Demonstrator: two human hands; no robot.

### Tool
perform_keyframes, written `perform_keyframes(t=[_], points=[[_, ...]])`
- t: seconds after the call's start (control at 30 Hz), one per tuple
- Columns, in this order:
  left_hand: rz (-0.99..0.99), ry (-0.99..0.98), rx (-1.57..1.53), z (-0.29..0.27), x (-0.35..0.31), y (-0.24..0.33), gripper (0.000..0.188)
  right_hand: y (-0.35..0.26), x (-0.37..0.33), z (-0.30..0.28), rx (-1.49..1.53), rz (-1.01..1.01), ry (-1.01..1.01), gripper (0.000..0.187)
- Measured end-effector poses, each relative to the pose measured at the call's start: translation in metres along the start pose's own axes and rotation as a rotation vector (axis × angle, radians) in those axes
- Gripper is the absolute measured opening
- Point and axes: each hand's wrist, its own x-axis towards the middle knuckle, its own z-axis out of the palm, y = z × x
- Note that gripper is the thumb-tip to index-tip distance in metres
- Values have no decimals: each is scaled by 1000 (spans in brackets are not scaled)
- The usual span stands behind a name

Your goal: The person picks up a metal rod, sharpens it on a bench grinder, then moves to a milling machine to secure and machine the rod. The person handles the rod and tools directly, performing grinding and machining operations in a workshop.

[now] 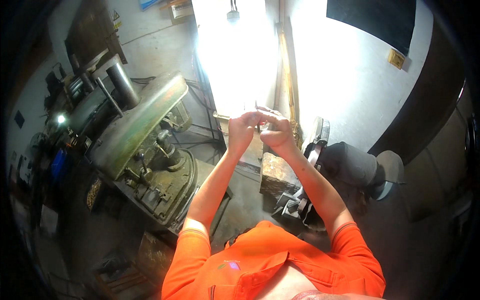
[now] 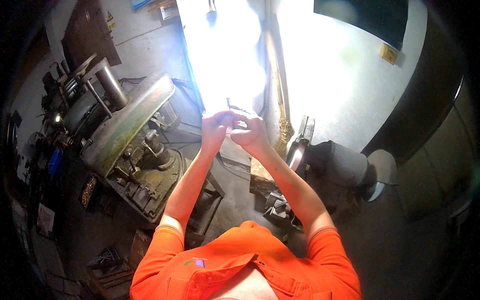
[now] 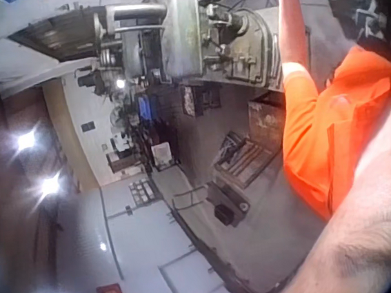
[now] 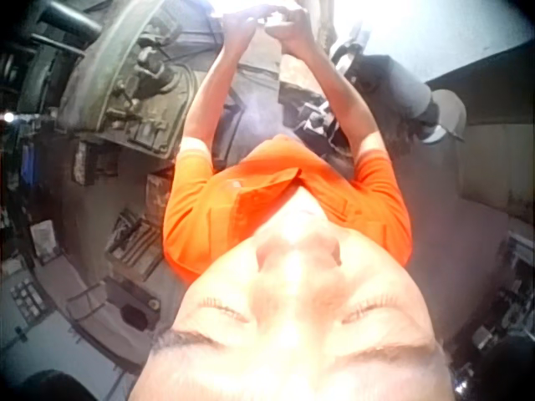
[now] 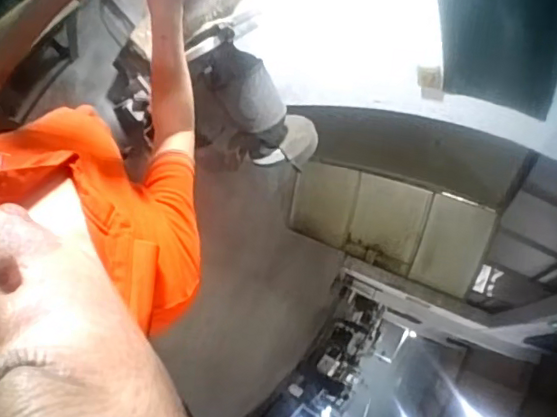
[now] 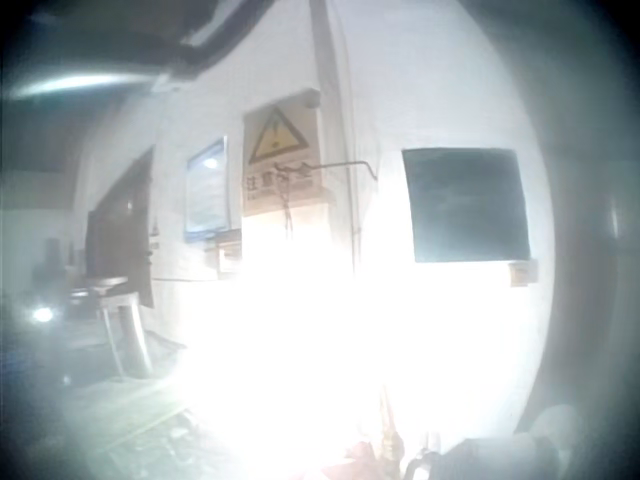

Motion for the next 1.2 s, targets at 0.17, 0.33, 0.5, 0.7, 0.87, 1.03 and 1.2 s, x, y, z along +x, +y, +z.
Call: perform_keyframes(t=[0.17, 0.33, 0.5, 0.7, 0.87, 1.03, 1.2], points=[[14, -27, -9, -9, 3, -5, 18, -5, 3, 5, -12, 52, -36, 41], [14, -40, -53, -13, 9, -2, 19, 1, 8, 5, -97, -7, -28, 42], [12, -45, -87, -17, 16, -3, 20, -7, 16, 8, -72, -5, -24, 43], [2, -61, -73, -18, 21, -2, 21, -2, 20, 7, -107, -17, -29, 43], [6, -64, -121, -14, 22, 3, 21, 6, 22, 10, -140, -97, 53, 37], [1, -49, -111, -12, 21, 3, 21, 13, 21, 8, -113, -109, 1, 43], [7, -55, -97, -10, 21, 4, 21, 14, 21, 6, -143, -124, 33, 43]])
